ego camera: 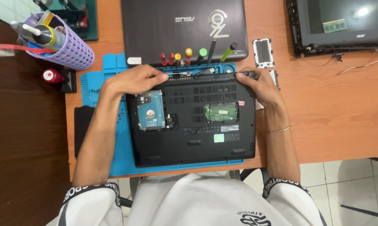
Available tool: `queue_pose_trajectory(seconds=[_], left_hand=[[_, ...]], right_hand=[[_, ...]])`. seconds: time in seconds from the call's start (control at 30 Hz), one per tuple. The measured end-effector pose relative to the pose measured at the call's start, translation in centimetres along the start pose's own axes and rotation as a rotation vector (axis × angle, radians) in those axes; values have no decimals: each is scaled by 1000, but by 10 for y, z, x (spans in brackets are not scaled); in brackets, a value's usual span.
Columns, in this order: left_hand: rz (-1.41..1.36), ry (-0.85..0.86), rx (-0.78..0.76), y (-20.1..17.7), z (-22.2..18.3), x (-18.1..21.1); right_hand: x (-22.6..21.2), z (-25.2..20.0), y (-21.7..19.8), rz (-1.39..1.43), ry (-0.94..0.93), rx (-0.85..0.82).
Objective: The person cleans the interior components of an open laptop using a brush and luego attaches the bottom casing, pressing it down to secure it.
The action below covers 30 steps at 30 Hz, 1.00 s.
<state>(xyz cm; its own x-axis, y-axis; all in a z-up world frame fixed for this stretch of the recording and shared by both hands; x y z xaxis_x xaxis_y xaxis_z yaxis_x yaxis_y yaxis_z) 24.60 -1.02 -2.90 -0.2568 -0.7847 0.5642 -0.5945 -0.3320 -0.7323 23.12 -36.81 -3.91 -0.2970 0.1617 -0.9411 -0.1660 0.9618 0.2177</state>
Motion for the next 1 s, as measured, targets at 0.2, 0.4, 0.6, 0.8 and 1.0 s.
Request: queue_pose_trajectory(seconds=[0.2,0.4,0.6,0.8,1.0], left_hand=[[147,36,150,5,7,45],[300,28,356,12,6,75],[306,100,384,15,15,102],[221,94,302,11,22,115],[244,37,237,10,22,117]], right_hand=[[0,0,-1,-75,1,-11],[-4,-3,3,-81,-7,-52],[-5,-3,4,-101,-11,-68],[-6,-4,5,-116,-16,-82],[-8,-4,5,-150,-43,-88]])
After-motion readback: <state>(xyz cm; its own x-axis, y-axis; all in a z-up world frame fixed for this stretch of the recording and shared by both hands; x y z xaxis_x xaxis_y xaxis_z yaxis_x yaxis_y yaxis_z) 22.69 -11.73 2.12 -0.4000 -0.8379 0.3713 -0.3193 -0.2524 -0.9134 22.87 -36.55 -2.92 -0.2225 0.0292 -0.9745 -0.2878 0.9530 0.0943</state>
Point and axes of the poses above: each hand's wrist, its own z-axis towards the middle knuckle, its own y-axis out of the palm, x = y × z, the point moved 6 cm from there along z, towards the middle knuckle, and after that the axes turned 11 degrees about z, right-handed, at the moved point
